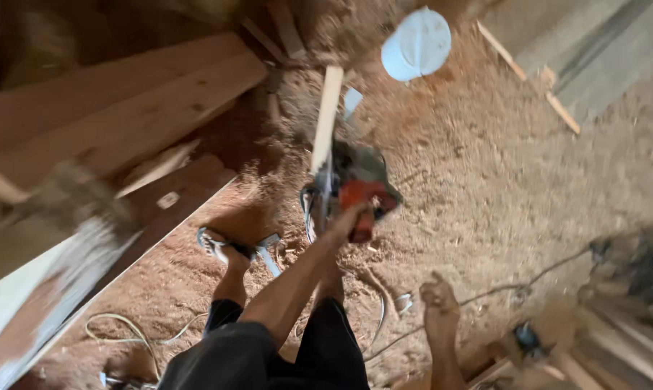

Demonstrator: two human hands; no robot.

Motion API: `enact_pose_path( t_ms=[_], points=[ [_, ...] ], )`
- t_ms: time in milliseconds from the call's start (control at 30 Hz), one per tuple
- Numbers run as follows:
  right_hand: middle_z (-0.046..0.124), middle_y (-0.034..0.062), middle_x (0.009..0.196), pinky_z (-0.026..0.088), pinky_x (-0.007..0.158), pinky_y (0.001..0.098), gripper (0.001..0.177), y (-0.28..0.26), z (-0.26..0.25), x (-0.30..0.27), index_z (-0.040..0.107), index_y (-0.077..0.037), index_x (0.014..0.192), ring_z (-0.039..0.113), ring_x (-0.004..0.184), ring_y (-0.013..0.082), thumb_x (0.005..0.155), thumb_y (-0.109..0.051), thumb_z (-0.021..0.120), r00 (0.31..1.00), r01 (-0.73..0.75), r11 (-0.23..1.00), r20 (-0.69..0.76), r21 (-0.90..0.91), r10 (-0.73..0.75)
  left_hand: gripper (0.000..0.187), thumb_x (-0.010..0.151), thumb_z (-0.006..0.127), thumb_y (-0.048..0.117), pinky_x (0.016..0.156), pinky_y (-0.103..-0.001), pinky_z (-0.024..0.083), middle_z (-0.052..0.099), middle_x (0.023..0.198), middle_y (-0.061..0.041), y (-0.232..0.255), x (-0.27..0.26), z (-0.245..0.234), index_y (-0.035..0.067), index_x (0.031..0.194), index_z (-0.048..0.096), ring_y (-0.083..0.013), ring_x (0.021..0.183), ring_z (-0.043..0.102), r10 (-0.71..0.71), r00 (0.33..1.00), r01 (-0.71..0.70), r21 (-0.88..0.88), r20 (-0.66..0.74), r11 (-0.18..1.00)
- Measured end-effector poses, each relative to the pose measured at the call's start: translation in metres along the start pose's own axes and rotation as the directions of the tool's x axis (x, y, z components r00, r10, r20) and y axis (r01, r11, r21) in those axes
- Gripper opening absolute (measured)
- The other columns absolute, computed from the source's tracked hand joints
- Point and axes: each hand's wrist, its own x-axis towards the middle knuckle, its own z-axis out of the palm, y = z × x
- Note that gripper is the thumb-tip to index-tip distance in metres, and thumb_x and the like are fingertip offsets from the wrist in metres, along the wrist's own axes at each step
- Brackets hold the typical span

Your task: The person holds a wooden board against a circular saw base and uses a metal ruler to measure the wood.

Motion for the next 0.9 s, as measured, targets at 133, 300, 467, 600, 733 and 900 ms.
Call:
enact_pose_path(
  t_ms=[133,300,467,600,733,900],
  points=[
    [0.086,-0.004,0.109,0.061,0.082,0.0412,0.029,0.094,-0.125,-0.024,0.08,-0.027,0.101,0.08,0.097,0.0228,0.102,-0.039,0.054,0.967,-0.219,-0.042,-0.211,-0.975,-0.144,0.063,0.061,0.084,0.056,0.064,-0.031,0.05,0.077,0.103,-0.003,0.035,0.108,-0.015,0.014,0.108,0.082,-0.014,0.087,0.068,0.052,0.906,0.049,0.224,-0.421,0.973],
    [0.093,-0.0029,0.108,0.058,0.101,0.0392,0.049,0.185,-0.218,-0.067,0.077,-0.043,0.135,0.085,0.106,0.0254,0.088,-0.044,0.061,0.78,-0.608,-0.057,-0.609,-0.792,0.146,0.121,0.076,0.09,0.018,0.084,-0.029,0.067,0.073,0.123,-0.012,0.068,0.161,-0.029,-0.003,0.163,0.007,-0.0215,0.099,0.076,0.063,0.913,0.005,0.166,-0.403,0.986],
    [0.074,0.0071,0.066,0.053,0.054,0.03,0.036,0.232,-0.224,-0.085,0.085,-0.012,0.122,0.062,0.058,0.0156,0.088,-0.013,0.071,0.757,-0.634,0.41,-0.635,-0.655,0.157,0.088,0.062,0.096,0.032,0.073,-0.034,0.062,0.077,0.118,-0.013,0.062,0.248,-0.046,-0.006,0.133,0.061,-0.0235,0.093,0.076,0.023,0.857,0.026,0.088,-0.515,0.996],
    [0.07,0.0077,0.074,0.07,0.075,0.0467,0.041,0.239,-0.201,-0.062,0.088,-0.012,0.126,0.074,0.077,0.0231,0.087,-0.012,0.078,0.755,-0.585,0.563,-0.645,-0.584,0.115,0.04,0.08,0.086,0.024,0.063,-0.037,0.059,0.075,0.093,-0.009,0.059,0.271,-0.056,0.002,0.112,0.075,-0.023,0.074,0.072,-0.006,0.933,-0.049,-0.142,-0.361,0.989],
    [0.084,0.0141,0.095,0.068,0.082,0.0416,0.043,0.218,-0.157,-0.026,0.085,-0.008,0.129,0.079,0.086,0.0268,0.087,-0.009,0.076,0.796,-0.523,0.613,-0.597,-0.592,0.102,0.085,0.075,0.088,0.033,0.068,-0.035,0.06,0.076,0.119,-0.015,0.062,0.287,-0.057,-0.003,0.146,0.059,-0.0267,0.085,0.076,-0.047,0.908,-0.006,-0.125,-0.417,0.992],
    [0.086,0.0176,0.094,0.062,0.077,0.0374,0.045,0.201,-0.123,-0.001,0.081,-0.004,0.133,0.076,0.088,0.0236,0.089,-0.006,0.07,0.912,-0.348,0.614,-0.407,-0.709,0.047,0.059,0.086,0.083,0.028,0.072,-0.037,0.061,0.072,0.103,-0.011,0.055,0.295,-0.059,0.004,0.136,0.065,-0.0269,0.084,0.072,-0.043,0.972,-0.042,-0.352,-0.231,0.935]
  ],
)
